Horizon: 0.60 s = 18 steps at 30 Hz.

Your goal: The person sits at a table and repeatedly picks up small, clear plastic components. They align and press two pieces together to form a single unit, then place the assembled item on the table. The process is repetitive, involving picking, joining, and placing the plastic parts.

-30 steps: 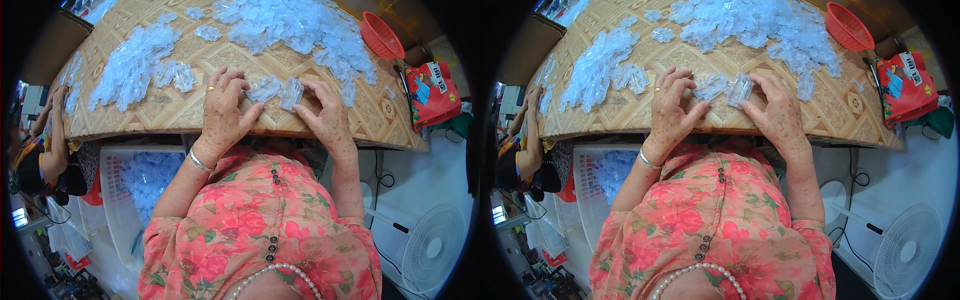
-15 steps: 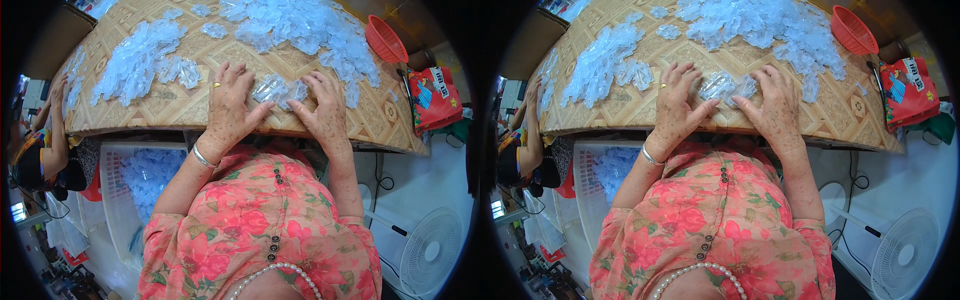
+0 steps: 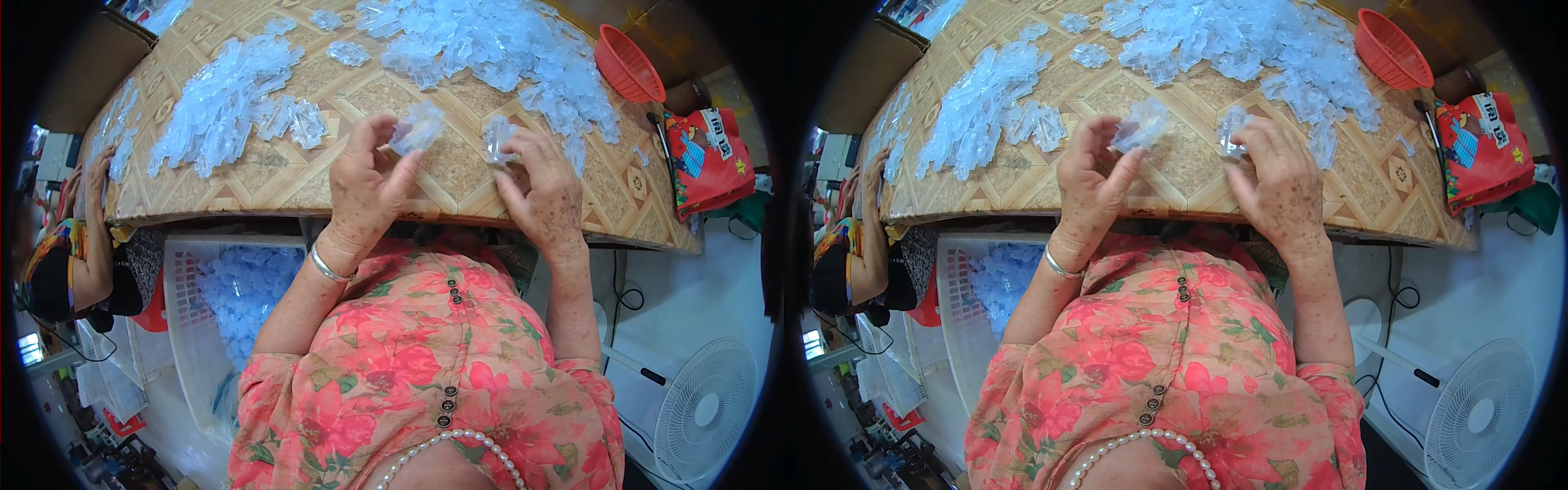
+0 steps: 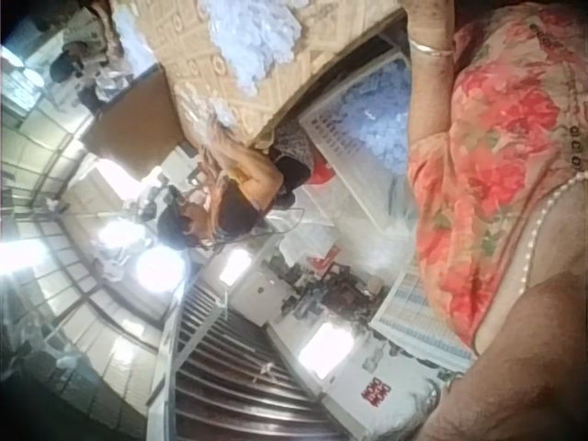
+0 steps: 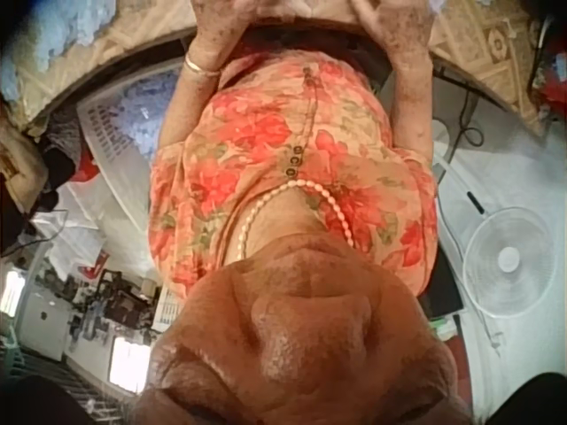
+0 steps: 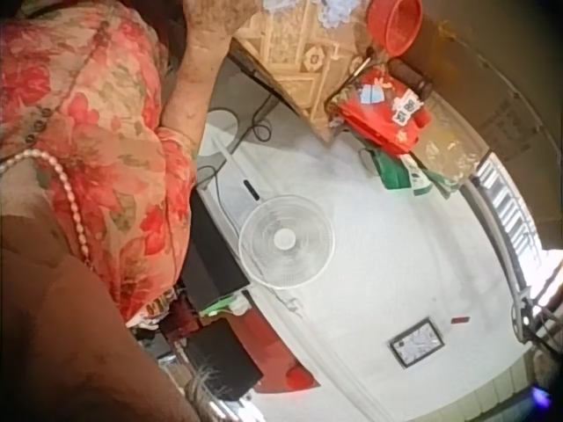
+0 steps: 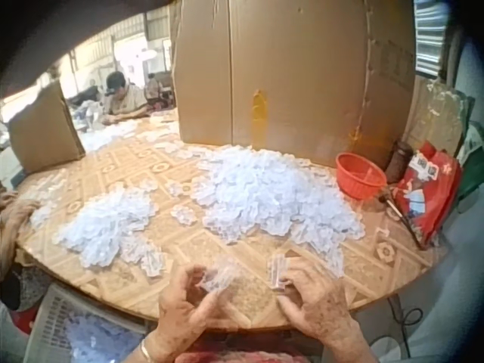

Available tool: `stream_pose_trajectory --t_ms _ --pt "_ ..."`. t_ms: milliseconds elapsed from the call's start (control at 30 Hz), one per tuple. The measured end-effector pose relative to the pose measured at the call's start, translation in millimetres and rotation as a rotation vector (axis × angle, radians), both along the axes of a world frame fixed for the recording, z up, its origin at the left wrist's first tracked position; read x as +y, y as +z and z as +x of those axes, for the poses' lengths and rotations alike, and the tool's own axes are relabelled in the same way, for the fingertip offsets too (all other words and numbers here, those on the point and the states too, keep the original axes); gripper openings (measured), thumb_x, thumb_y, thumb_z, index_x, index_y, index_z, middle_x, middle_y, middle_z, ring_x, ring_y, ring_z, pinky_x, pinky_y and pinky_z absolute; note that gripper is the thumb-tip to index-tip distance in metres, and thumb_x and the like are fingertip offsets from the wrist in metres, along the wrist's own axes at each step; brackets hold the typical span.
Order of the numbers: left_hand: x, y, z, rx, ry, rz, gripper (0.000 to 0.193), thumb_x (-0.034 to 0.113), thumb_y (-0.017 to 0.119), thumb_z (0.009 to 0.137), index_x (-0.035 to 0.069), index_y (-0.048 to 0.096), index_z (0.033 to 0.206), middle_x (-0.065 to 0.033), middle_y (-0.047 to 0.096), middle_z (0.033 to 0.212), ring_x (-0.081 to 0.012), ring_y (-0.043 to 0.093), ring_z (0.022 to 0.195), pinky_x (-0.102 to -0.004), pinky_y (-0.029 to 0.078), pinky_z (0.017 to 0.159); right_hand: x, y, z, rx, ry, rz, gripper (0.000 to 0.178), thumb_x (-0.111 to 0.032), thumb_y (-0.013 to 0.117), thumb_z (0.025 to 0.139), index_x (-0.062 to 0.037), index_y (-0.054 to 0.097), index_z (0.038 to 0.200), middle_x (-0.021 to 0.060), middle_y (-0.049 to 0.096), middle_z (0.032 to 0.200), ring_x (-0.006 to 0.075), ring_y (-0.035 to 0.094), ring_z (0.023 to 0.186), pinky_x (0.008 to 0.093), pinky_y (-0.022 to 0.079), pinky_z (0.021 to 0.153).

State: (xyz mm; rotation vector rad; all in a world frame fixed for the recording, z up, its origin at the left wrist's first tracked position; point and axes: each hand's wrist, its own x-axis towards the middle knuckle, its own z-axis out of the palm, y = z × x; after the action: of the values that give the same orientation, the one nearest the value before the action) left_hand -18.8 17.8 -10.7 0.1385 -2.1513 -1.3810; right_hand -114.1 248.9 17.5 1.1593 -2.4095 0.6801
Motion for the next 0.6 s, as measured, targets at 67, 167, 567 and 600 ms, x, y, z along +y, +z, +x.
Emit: stream_pose_trajectory --t_ms 67,167,567,600 --pt "1.4 4.0 0.2 -0.028 -0.085 0.336 0.036 0.002 0.069 0.096 0.0 0.052 0.128 -0.0152 0.067 0.123 -0.0228 0.072 0.103 -0.0268 0.057 0.078 2.6 9.7 6.9 -0.113 -0.002 0.021 0.054 -0.016 0.084 0.075 -0.0072 0.062 0.124 0.0133 0.064 0.127 0.0351 0.062 0.118 0.045 0.051 0.1" --pt "0.2 16.0 0.3 -0.101 -0.222 0.661 0.04 -0.003 0.062 0.099 -0.001 0.042 0.134 -0.0181 0.065 0.127 -0.0278 0.073 0.109 -0.0232 0.06 0.073 -0.4 11.6 3.3 -0.149 -0.049 0.027 0.062 -0.021 0.085 0.074 -0.0054 0.061 0.129 0.0154 0.061 0.132 0.0361 0.057 0.126 0.0452 0.048 0.105" --pt "7.0 26.0 4.6 -0.182 -0.295 0.817 0.048 -0.002 0.06 0.1 -0.003 0.041 0.144 -0.0161 0.064 0.13 -0.0259 0.072 0.111 -0.0264 0.063 0.08 -11.7 15.2 -17.3 -0.458 -0.078 0.002 0.07 -0.028 0.089 0.07 -0.0035 0.059 0.128 0.0147 0.062 0.124 0.0308 0.061 0.112 0.0423 0.05 0.096" --pt "9.5 23.4 3.9 -0.17 -0.295 0.822 0.047 -0.002 0.06 0.1 -0.002 0.043 0.144 -0.0149 0.065 0.129 -0.023 0.072 0.109 -0.0254 0.063 0.078 -14.1 17.1 -11.0 -0.518 -0.044 -0.091 0.071 -0.028 0.09 0.069 -0.0037 0.058 0.128 0.0139 0.063 0.122 0.0294 0.062 0.11 0.0418 0.051 0.095"
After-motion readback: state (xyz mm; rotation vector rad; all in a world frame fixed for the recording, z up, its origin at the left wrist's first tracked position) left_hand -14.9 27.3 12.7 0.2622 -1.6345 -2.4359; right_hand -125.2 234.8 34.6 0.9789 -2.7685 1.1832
